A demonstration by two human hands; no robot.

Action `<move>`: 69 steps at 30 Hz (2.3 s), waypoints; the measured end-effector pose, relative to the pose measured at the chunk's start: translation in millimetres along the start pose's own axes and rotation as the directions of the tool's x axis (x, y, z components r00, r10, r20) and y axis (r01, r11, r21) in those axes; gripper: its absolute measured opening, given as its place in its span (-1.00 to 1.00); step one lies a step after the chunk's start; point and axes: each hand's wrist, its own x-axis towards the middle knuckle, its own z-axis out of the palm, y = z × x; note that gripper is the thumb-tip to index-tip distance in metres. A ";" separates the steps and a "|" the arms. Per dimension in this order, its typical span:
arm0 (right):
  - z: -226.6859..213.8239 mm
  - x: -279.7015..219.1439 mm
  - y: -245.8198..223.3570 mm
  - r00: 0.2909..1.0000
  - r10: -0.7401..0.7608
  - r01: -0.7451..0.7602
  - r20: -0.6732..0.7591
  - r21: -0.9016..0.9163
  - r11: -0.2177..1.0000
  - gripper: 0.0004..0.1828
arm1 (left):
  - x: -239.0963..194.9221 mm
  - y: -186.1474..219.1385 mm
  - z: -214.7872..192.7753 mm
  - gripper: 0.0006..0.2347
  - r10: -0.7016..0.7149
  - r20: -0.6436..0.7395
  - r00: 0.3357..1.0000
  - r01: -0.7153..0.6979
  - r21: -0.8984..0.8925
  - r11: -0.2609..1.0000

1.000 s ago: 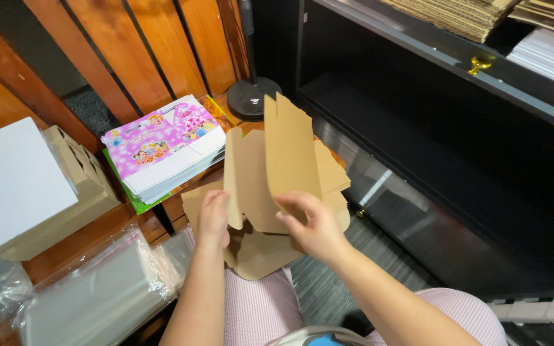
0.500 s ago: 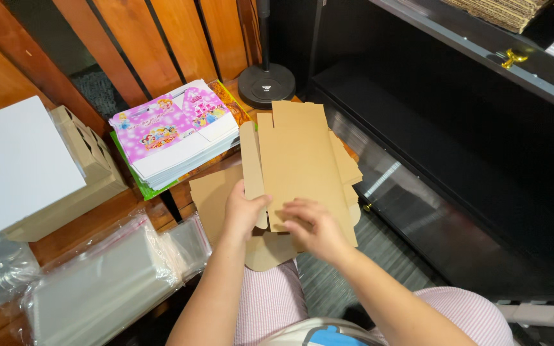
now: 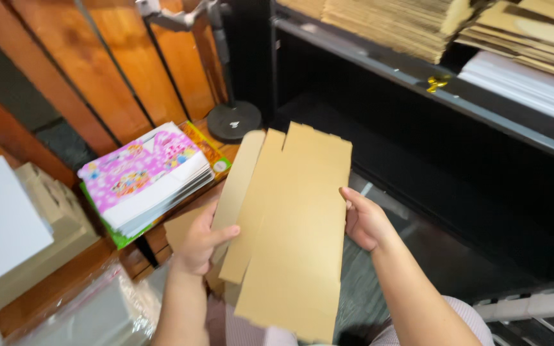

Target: The person sits on the floor and repeatedly picks up flat cardboard pieces, aligns them, and places them onto a stack on a nearby shelf. The person handles the cardboard by hand without using any tools.

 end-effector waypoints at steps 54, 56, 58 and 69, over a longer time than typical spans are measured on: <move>-79.1 -270.2 -289.3 0.225 -0.845 0.867 -0.486 -0.296 0.401 -0.60 | 39.4 106.3 378.2 -0.90 0.186 0.195 0.963 -0.183 -0.037 0.982; -83.3 -271.6 -315.8 0.158 -0.863 0.879 -0.479 -0.331 0.344 -0.63 | 62.5 101.3 404.4 -0.61 0.167 0.284 0.944 -0.183 0.031 0.983; -92.8 -269.5 -341.1 0.171 -0.865 0.854 -0.472 -0.367 0.369 -0.50 | 78.7 101.6 424.8 -0.63 0.215 0.277 0.937 -0.245 0.077 0.967; -138.7 -231.8 -400.4 0.011 -0.916 0.512 -0.400 -0.785 0.349 0.15 | 139.5 105.6 502.3 -0.34 0.340 0.159 0.927 -0.372 0.269 0.888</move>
